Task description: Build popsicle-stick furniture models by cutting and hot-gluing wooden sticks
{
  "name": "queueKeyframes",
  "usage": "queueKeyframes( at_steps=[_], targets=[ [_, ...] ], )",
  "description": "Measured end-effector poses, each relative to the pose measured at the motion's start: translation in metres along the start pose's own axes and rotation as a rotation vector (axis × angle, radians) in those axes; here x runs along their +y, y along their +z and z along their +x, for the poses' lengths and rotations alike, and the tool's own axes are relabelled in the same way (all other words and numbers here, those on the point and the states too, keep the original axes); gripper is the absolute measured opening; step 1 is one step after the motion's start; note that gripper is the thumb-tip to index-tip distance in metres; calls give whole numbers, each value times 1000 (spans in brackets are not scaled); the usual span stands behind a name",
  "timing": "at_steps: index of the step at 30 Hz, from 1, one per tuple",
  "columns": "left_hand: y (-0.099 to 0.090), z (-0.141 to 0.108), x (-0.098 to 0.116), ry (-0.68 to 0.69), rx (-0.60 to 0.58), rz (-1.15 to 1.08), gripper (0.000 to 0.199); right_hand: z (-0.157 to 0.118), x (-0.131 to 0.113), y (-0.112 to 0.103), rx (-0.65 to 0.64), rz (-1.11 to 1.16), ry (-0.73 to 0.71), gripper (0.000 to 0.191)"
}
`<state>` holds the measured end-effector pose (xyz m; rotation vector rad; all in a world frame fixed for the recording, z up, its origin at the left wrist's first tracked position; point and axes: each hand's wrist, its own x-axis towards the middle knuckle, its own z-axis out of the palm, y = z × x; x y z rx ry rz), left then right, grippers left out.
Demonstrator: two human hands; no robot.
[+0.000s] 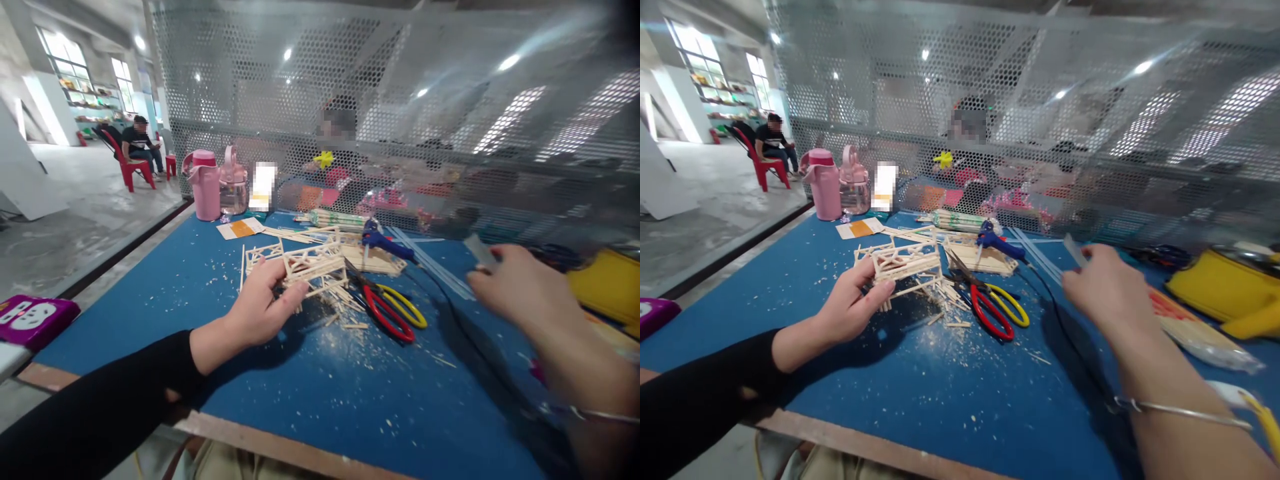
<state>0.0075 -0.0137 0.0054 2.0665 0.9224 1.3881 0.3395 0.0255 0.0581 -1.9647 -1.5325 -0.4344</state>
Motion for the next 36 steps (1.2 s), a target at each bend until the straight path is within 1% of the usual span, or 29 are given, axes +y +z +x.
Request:
queueKeyframes(
  at_steps=[1,2,3,5,6,8,10,11,14,16,17,18,20,21,22,24,26,30,33,36],
  targets=[
    [0,0,0,1,3,2,20,-3,-19,-2,-57,18,-2,19],
    [0,0,0,3,10,6,20,-9,-39,-1,-134,61,-35,24],
    [-1,1,-1,8,22,7,20,-16,-57,4,-192,100,-75,24],
    [-1,1,-1,24,55,-12,19,-32,-88,20,-272,173,-147,21],
    [-2,2,-2,28,69,-33,18,-39,-99,29,-291,201,-167,19],
    [-2,2,-3,17,97,-78,17,-49,-111,45,-308,249,-185,19],
    [-2,2,-3,-15,113,-104,18,-51,-112,50,-278,292,-172,22],
    [-2,2,-3,-30,120,-109,18,-51,-111,49,-249,314,-158,24],
    [-2,0,-1,-37,125,-108,17,-54,-107,32,-138,376,-110,27],
    [-1,-1,2,-21,107,-104,16,-63,-110,17,-54,434,-146,24],
    [0,-2,4,-12,93,-104,16,-70,-113,10,0,475,-217,21],
    [1,-2,5,-1,76,-108,17,-78,-117,4,52,508,-324,18],
    [3,-4,8,16,47,-100,18,-91,-125,-3,130,547,-595,16],
    [4,-5,8,24,40,-84,17,-96,-128,-4,146,551,-709,17],
    [5,-5,8,31,37,-59,15,-100,-131,-5,149,548,-793,20],
    [6,-6,7,40,47,-3,17,-103,-132,-4,126,530,-867,26],
    [6,-7,6,59,50,14,21,-101,-129,-2,86,502,-875,31],
    [3,-7,7,64,19,-29,18,-96,-119,-1,15,442,-940,45],
    [2,-6,8,67,26,-11,22,-94,-114,-3,-12,393,-993,43],
    [2,-5,7,94,25,-8,21,-95,-115,-5,-14,398,-999,44]
  ],
)
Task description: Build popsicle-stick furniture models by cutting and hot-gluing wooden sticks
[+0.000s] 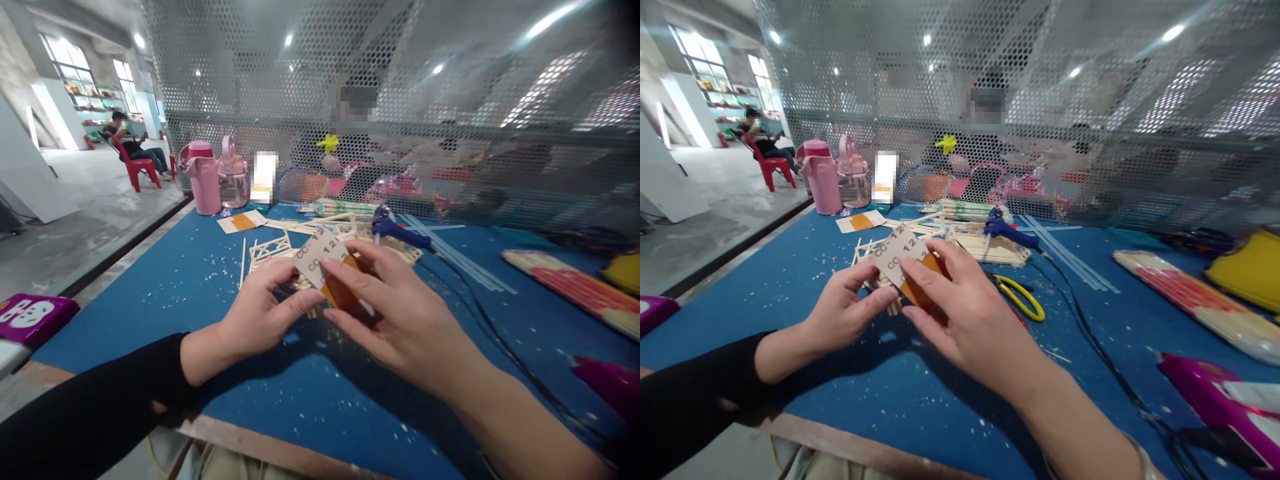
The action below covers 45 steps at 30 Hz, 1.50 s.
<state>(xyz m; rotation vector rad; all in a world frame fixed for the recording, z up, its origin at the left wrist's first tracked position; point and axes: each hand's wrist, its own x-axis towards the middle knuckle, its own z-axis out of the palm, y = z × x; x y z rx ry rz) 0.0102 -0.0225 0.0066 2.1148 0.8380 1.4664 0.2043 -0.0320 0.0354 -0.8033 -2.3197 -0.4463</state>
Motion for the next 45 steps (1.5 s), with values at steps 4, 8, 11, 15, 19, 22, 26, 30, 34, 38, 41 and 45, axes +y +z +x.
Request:
queueKeyframes(
  at_steps=[4,8,11,15,19,22,26,30,34,38,41,45],
  targets=[
    [1,-1,-1,3,-35,8,20,2,-7,2,64,-4,40,43],
    [2,-2,-2,-2,-27,32,22,1,-10,9,135,-88,8,39],
    [2,0,-2,-1,-44,13,22,1,-8,13,185,-144,34,35],
    [2,1,-4,25,-33,-10,21,1,-8,15,202,-173,2,32],
    [3,0,-4,80,-35,1,24,2,-11,13,244,-174,-30,27],
    [4,0,-3,110,-34,33,28,4,-13,12,225,-142,-64,26],
    [5,1,-2,121,-41,7,22,5,-13,12,249,-112,-63,26],
    [5,1,-3,134,-32,-8,22,6,-9,11,214,-101,-96,26],
    [5,1,-3,116,-67,-19,23,6,-4,9,263,-126,-78,24],
    [4,1,-3,117,-49,-39,20,6,-3,9,212,-122,-123,24],
    [4,1,-3,102,-61,-26,19,4,-3,10,244,-133,-100,23],
    [4,1,-3,93,-42,-34,19,3,-4,12,219,-112,-114,25]
  ],
)
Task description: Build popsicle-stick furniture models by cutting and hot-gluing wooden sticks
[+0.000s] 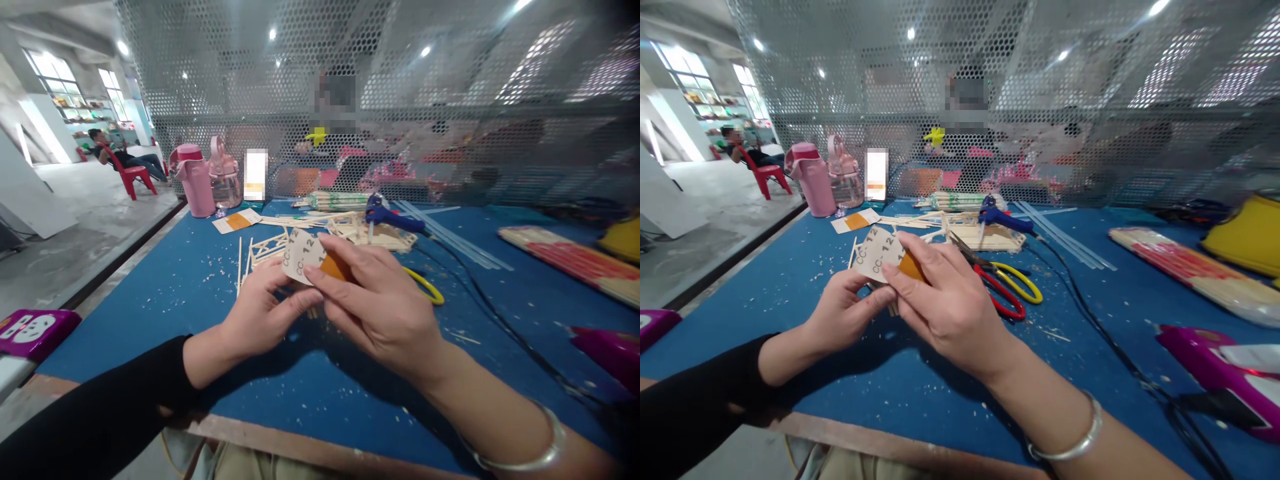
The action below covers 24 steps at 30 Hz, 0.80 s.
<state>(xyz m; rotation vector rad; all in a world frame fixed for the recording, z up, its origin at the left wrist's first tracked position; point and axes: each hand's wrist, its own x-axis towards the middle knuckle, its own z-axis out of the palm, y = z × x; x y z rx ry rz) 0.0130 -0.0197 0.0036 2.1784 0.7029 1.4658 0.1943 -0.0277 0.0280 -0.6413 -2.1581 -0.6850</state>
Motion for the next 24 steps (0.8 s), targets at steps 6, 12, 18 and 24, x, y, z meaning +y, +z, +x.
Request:
queueKeyframes(
  at_steps=[6,12,18,24],
  targets=[
    [0,-1,1,-3,-2,0,20,2,-2,2,21,-6,8,25],
    [0,-1,1,1,-11,4,21,2,-3,3,55,-13,36,26],
    [-1,1,1,-15,-10,-5,22,-1,-2,4,52,-12,52,28],
    [-2,0,1,-44,-7,-8,23,-1,-2,4,42,-23,55,32]
  ],
)
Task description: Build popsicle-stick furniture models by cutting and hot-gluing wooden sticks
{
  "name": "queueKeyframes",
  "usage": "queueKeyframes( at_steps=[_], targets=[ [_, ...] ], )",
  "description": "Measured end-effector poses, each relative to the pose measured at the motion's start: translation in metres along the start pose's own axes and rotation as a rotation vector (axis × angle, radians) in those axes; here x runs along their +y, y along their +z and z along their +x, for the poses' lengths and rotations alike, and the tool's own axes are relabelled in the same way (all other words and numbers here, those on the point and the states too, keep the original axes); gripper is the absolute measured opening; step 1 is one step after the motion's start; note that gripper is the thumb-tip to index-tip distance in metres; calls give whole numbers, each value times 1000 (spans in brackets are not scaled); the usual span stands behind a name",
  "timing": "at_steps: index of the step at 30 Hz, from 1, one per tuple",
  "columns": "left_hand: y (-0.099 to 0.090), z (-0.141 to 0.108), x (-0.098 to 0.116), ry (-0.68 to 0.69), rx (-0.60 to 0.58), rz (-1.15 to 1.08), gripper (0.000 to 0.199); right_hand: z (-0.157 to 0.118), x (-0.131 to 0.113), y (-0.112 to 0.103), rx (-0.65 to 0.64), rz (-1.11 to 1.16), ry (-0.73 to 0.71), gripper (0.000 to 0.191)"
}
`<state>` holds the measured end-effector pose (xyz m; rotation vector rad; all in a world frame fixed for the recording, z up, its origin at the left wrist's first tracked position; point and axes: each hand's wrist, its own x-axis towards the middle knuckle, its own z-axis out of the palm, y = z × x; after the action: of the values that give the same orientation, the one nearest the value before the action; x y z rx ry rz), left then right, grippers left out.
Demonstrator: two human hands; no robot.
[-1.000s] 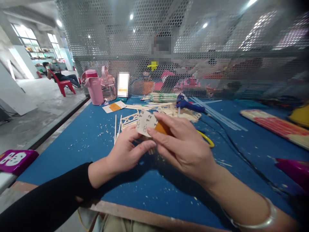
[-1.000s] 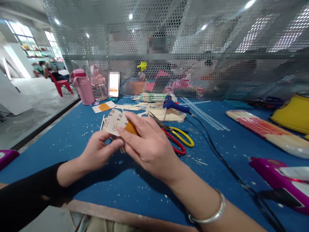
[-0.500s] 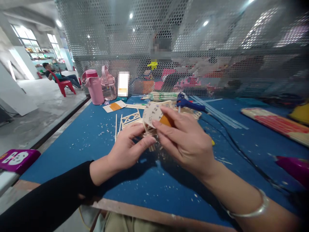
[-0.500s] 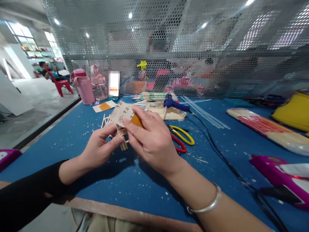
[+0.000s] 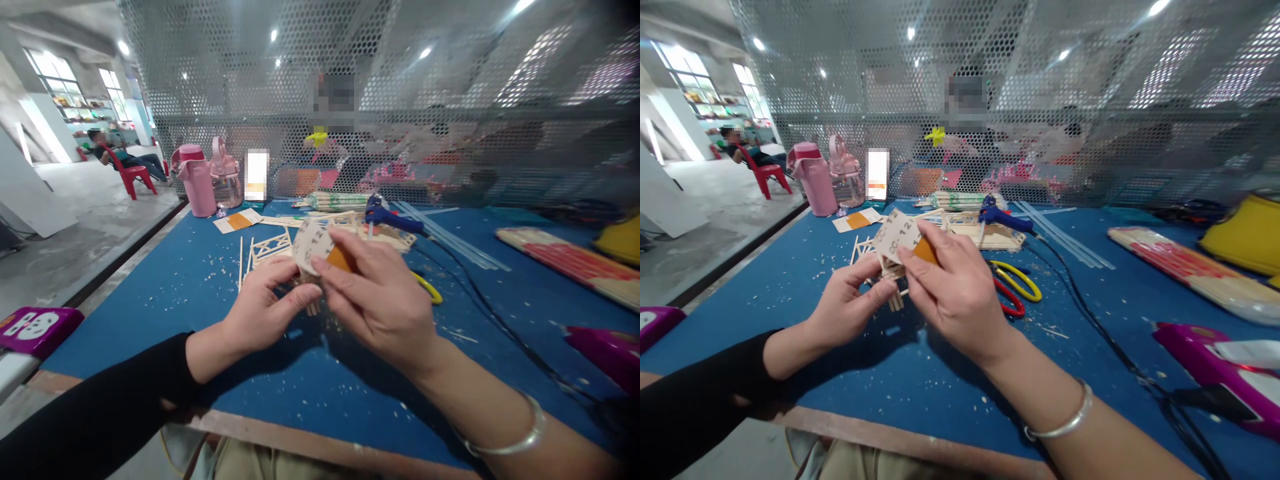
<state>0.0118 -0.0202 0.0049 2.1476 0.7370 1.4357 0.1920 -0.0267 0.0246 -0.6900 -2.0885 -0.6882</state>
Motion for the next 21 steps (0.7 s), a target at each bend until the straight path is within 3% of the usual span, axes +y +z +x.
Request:
queueKeyframes(
  at_steps=[21],
  targets=[
    [0,1,1,-37,16,-66,17,1,-7,4,37,25,33,28]
  ],
)
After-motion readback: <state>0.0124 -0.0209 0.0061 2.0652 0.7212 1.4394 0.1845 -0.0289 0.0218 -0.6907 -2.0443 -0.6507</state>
